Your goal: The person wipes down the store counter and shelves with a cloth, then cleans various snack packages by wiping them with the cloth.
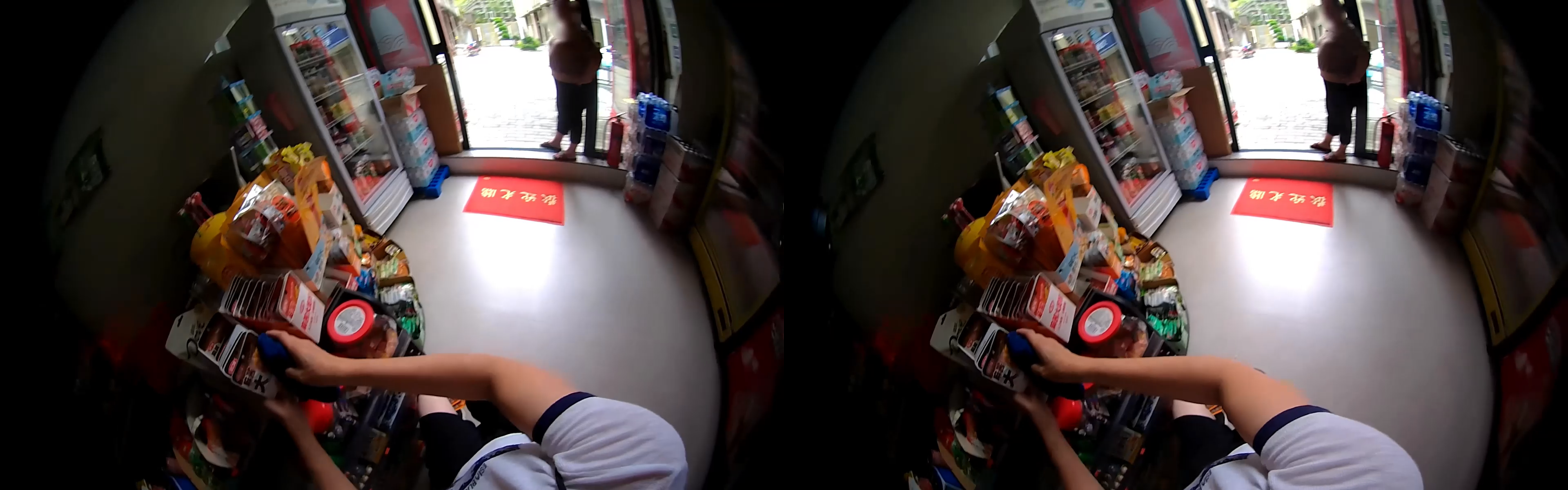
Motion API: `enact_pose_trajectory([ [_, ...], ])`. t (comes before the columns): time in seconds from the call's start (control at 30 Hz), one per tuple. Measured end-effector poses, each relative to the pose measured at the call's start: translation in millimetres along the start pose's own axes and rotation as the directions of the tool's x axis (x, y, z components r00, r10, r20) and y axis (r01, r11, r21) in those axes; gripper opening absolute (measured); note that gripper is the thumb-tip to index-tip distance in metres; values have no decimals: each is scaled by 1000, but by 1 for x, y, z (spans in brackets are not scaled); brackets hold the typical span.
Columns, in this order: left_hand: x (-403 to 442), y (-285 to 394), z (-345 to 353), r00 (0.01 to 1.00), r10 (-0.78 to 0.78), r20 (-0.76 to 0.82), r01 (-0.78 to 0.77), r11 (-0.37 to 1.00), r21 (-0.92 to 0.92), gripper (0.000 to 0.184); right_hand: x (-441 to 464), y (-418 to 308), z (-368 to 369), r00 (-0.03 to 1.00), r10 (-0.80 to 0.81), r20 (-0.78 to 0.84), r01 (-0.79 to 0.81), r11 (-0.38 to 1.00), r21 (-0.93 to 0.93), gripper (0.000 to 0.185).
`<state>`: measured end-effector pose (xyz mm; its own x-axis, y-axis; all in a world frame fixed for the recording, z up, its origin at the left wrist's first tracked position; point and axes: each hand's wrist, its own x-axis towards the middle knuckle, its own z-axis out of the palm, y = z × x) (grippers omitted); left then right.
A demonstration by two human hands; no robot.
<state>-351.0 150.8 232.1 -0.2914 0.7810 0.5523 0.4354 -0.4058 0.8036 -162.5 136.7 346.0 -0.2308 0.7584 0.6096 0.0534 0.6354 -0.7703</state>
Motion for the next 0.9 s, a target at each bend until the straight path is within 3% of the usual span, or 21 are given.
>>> enact_pose_trajectory([
  [0.03, 1, 15, 10, 996, 87, -29, -86, 996, 38, 41, 0, 1, -3, 999, -18, -28, 18, 1000, -14, 74],
  [0.07, 1, 31, 6, 999, -51, 15, 51, 999, 3, 44, -3, 2, -5, 998, -35, -52, 34, 999, -25, 76],
  [0.17, 8, 41, 24, 981, -193, 5, 181, 911, -371, 57, -16, -4, -11, 993, -100, -55, 96, 994, -58, 73],
  [0.23, 14, 28, 28, 990, 34, 139, 35, 885, -464, 59, -37, -23, -23, 995, -94, 21, 94, 995, -30, 67],
  [0.33, 18, 77, 34, 969, -246, 17, 246, 968, -50, 64, -77, -46, -52, 980, 1, 197, -6, 1000, 25, 59],
  [0.4, 24, 47, 39, 986, -167, -9, 166, 982, -90, 65, -109, -61, -77, 955, 109, 277, -114, 993, 2, 61],
  [0.47, 21, 73, 32, 993, -116, 35, 118, 991, -61, 64, -138, -63, -100, 923, 233, 306, -253, 967, 27, 61],
  [0.53, 35, 48, 30, 989, -129, 77, 130, 991, -13, 63, -165, -70, -124, 901, 351, 255, -372, 927, 38, 59],
  [0.57, 36, 33, 35, 1000, -29, 11, 30, 998, -48, 61, -179, -72, -135, 880, 426, 211, -455, 884, 108, 58],
  [0.67, 39, 42, 34, 987, -153, 46, 148, 985, 88, 60, -224, -68, -160, 779, 624, 59, -573, 672, 469, 51],
  [0.7, 41, 35, 35, 989, -137, 50, 136, 990, 28, 58, -238, -64, -166, 725, 688, -15, -580, 623, 525, 48],
  [0.77, 48, 9, 39, 998, -62, 1, 62, 998, -3, 58, -265, -55, -177, 584, 798, -147, -565, 530, 632, 43],
  [0.87, 35, 19, 41, 972, 139, -189, -120, 987, 109, 58, -301, -41, -189, 401, 876, -270, -481, 452, 751, 36],
  [0.9, 9, 79, 46, 889, 321, -327, -240, 934, 266, 58, -310, -41, -191, 366, 882, -296, -457, 448, 768, 35],
])
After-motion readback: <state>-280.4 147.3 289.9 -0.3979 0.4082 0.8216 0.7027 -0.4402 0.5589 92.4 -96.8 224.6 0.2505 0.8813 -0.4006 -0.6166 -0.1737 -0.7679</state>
